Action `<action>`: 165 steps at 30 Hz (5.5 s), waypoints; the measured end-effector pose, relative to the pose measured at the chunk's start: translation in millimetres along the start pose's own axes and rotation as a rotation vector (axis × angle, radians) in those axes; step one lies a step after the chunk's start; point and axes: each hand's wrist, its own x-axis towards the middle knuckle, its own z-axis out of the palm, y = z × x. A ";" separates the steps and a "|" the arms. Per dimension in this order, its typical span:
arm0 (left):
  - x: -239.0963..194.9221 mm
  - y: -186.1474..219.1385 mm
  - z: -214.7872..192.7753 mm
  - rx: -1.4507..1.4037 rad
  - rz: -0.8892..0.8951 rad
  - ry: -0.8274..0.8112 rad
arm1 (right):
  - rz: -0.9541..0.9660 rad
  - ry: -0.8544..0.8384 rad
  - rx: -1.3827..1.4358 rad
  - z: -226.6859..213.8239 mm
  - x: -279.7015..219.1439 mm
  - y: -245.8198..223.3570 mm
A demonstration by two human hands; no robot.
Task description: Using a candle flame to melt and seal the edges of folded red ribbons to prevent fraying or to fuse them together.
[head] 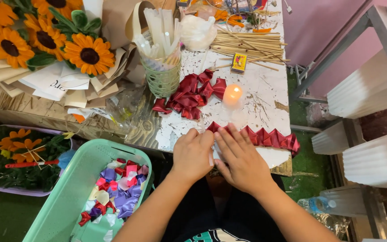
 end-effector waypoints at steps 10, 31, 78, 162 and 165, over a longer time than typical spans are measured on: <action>77.0 -14.1 -44.4 -0.974 -0.297 -0.103 | 0.047 -0.008 -0.058 4.8 -2.9 0.9; 132.9 -9.3 2.6 -0.921 -0.353 0.001 | 0.114 -0.030 0.040 -6.6 4.3 -1.7; 70.5 -19.9 -2.1 -0.362 -0.182 -0.304 | 0.105 0.008 0.049 -11.6 10.4 -3.4; 140.3 -9.4 1.3 -1.026 -0.529 -0.127 | 0.065 -0.157 -0.097 0.1 -2.6 2.9; 139.6 -12.4 7.0 -1.006 -0.475 -0.117 | 0.071 -0.146 -0.078 -1.6 -1.1 2.5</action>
